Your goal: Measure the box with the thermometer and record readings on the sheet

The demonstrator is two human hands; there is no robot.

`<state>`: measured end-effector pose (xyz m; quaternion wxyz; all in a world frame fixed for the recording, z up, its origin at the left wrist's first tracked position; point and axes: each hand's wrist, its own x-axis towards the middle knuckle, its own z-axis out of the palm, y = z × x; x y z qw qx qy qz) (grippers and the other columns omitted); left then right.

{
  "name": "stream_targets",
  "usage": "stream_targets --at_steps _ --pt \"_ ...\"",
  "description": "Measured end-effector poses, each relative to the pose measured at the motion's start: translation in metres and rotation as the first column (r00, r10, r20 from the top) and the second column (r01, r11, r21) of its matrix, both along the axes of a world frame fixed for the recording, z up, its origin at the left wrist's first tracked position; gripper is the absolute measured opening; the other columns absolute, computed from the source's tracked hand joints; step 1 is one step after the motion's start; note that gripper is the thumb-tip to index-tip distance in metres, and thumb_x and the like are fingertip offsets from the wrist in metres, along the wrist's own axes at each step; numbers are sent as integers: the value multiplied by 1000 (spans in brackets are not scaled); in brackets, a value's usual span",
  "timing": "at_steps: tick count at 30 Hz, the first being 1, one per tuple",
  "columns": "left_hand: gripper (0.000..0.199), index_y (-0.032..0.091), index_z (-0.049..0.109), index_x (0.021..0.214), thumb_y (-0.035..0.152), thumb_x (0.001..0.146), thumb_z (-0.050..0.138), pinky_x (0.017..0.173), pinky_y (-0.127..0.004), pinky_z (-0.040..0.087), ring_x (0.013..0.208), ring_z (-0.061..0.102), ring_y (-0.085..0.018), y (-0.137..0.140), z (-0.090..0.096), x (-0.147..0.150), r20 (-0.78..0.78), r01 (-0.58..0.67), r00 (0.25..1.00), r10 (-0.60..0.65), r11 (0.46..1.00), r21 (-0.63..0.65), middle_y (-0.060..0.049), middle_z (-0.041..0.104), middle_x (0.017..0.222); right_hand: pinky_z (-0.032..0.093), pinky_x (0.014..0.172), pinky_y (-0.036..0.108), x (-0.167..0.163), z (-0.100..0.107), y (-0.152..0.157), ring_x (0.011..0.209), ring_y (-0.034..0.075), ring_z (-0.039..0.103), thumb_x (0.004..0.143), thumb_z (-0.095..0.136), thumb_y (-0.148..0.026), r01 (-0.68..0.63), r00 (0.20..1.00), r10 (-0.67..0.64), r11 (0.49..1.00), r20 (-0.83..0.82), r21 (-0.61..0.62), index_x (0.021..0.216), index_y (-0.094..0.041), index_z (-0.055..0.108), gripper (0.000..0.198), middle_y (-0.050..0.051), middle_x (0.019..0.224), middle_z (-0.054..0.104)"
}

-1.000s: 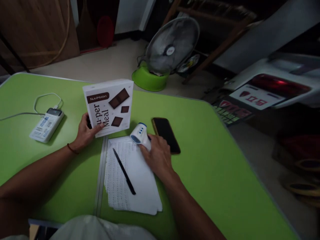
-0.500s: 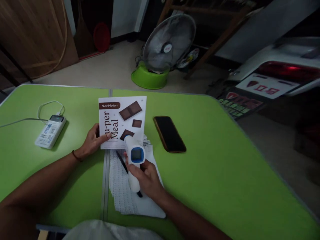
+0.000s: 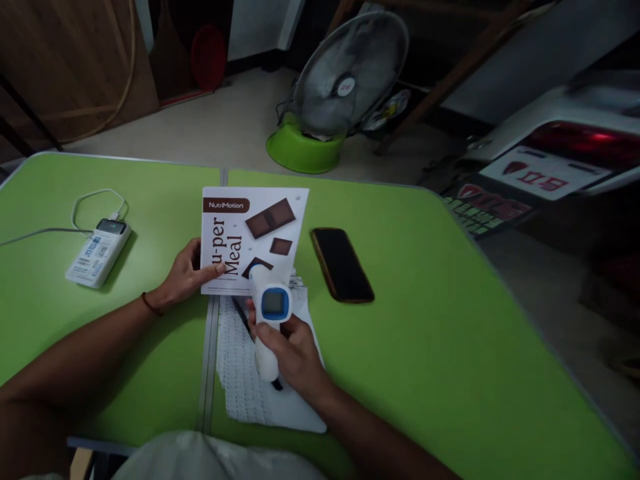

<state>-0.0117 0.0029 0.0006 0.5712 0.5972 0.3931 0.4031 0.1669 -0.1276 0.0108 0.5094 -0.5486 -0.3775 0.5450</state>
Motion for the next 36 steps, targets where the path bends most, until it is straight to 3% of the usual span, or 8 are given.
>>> stream_targets --at_steps 19,25,30,36 --pt "59 16 57 110 46 68 85 87 -44 57 101 67 -27 -1 2 1 1 13 1000 -13 1000 -4 -11 69 112 51 61 31 0 -5 -3 62 17 57 68 73 -43 30 998 -28 999 52 -26 67 -22 66 23 1 63 65" --pt "57 17 57 109 46 69 85 86 -44 58 100 67 -27 -1 0 1 33 20 999 -20 1000 1 -11 69 111 52 61 30 1 -7 -4 62 17 58 71 73 -45 14 999 -13 1000 43 -24 69 -22 68 24 1 62 65" --pt "56 17 57 110 44 70 86 86 -43 59 98 68 -25 -1 -1 1 53 32 998 -32 999 7 -10 70 110 55 65 33 1 -9 -5 66 19 62 70 74 -48 21 1000 -20 1000 24 -16 82 -21 74 29 3 71 71" --pt "61 16 56 112 47 69 86 88 -44 58 102 67 -27 -1 -2 2 44 28 999 -28 1000 -4 -12 69 113 54 70 33 1 -8 -5 69 19 62 71 74 -48 9 1000 -9 1000 24 -2 78 -22 72 27 2 70 70"
